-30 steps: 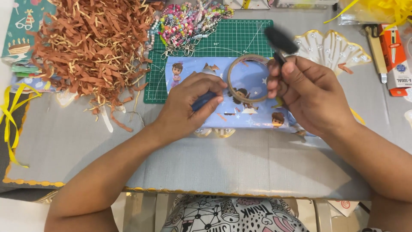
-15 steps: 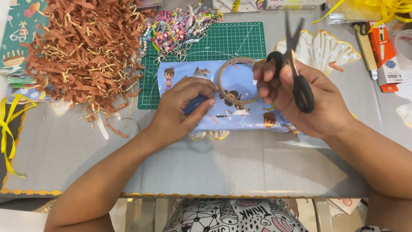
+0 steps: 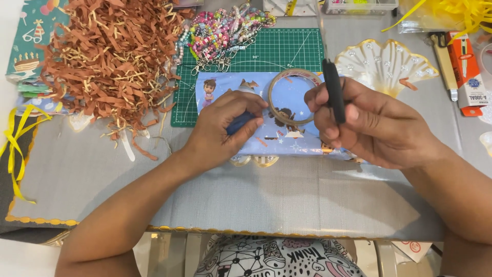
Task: Wrapping a small cardboard box with decorative paper using tape and scissors.
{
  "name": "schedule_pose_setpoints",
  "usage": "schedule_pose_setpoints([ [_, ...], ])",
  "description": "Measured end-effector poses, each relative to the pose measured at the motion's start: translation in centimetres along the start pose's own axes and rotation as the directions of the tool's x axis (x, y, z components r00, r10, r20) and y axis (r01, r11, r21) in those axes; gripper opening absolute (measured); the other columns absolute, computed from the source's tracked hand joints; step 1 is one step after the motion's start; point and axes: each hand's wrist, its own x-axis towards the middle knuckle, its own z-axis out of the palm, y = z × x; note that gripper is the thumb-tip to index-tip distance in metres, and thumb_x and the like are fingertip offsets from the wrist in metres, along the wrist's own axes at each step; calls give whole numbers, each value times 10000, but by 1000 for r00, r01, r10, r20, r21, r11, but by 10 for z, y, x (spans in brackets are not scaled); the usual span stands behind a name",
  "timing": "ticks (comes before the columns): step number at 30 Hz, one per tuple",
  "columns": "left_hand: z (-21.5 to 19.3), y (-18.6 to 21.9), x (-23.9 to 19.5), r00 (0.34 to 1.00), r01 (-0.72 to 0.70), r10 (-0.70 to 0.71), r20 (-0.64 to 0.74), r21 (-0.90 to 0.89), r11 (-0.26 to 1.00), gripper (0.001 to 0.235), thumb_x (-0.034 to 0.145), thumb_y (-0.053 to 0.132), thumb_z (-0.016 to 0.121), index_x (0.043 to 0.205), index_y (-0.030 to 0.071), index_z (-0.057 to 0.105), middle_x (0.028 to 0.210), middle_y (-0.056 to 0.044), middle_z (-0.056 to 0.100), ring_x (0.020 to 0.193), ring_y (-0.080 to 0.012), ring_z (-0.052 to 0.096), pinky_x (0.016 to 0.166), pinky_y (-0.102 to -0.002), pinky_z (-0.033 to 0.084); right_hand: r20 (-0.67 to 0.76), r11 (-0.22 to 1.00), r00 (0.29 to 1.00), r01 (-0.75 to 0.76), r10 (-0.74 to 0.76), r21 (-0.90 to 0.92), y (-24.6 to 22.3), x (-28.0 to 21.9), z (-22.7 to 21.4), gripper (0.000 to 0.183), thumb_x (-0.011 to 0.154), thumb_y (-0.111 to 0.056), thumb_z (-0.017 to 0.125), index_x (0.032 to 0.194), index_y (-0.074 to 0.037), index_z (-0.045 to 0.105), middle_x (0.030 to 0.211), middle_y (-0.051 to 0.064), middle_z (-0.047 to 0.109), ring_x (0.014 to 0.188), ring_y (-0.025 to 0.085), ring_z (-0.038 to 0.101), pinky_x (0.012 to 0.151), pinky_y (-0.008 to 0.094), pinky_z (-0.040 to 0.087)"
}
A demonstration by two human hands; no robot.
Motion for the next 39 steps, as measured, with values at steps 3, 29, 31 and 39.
schedule_pose_setpoints([
  [3,-1,1,1,1000,5,-5,5,3,1000,75,1166,117,701,1145,49,721,1314,-134,788,1285,-291,744,1185,-434,569,16,997,999,33,-32,-72,6,5,0,301,1123,-71,672,1415,-42,603,1392,205,532,1016,236,624,861,349,551],
  [29,-12,15,1,996,-93,93,4,88,992,126,1192,119,658,1160,8,707,1251,-175,777,1221,-321,768,1145,-441,584,131,-95,964,111,-230,-989,18,11,1,332,1044,-254,888,1278,-102,708,1189,48,807,1068,324,711,1032,476,502],
  [31,-20,15,3,993,-112,105,52,148,983,55,1154,61,730,1151,12,705,1292,-184,772,1249,-333,759,1137,-458,572,84,-44,984,78,-154,-996,14,12,3,312,1037,-214,863,1286,-109,707,1139,79,770,1077,339,683,1025,462,508],
  [39,-40,15,6,997,-76,81,-1,346,935,68,1165,164,718,1151,105,748,1325,-53,814,1212,-258,788,1002,-444,512,-16,-15,997,-18,-72,-1000,6,7,1,307,1048,-243,837,1306,-140,706,1157,90,759,1095,336,691,929,445,549],
])
